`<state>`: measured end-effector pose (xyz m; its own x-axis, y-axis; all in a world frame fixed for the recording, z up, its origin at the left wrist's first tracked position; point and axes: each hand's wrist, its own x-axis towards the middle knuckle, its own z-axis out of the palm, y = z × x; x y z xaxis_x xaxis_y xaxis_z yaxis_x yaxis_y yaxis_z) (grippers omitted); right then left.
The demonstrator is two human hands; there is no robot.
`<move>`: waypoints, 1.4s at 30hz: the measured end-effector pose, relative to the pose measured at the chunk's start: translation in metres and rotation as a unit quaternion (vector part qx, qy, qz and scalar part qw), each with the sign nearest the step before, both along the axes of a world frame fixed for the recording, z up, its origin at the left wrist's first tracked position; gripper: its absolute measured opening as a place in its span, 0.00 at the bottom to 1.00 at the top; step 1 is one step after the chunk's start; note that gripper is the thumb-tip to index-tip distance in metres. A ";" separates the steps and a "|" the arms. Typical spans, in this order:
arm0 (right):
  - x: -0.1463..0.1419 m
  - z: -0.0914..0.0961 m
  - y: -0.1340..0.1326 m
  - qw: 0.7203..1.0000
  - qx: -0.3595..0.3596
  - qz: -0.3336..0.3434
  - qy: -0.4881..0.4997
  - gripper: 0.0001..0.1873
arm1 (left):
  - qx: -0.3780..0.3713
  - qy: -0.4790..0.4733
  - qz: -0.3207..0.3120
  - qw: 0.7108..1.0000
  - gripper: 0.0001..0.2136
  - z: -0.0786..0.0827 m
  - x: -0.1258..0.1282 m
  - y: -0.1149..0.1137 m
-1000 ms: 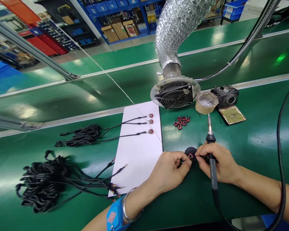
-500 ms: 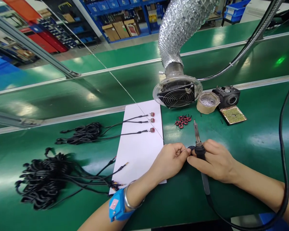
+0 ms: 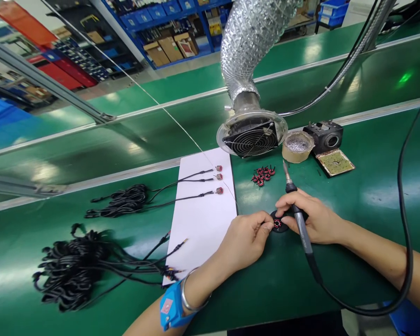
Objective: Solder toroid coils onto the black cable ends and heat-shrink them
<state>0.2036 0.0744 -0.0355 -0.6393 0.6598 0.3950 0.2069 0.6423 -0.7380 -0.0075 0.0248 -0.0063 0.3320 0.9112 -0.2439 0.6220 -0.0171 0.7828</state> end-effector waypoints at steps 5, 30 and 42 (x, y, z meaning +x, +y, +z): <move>-0.006 0.003 0.000 0.997 0.075 0.009 -0.002 0.17 | 0.040 0.057 0.004 0.998 0.07 0.002 0.001 -0.003; -0.007 0.000 -0.003 0.995 0.081 0.056 0.027 0.20 | 0.056 0.054 -0.036 0.996 0.13 -0.009 -0.006 0.003; -0.006 0.003 -0.006 0.993 0.113 -0.001 0.035 0.22 | 0.180 0.025 -0.011 0.983 0.07 -0.016 -0.006 0.000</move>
<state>0.1977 0.0684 -0.0323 -0.6033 0.5505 0.5770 0.1611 0.7927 -0.5879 -0.0138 0.0244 -0.0222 0.3491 0.9339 0.0773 0.6558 -0.3024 0.6917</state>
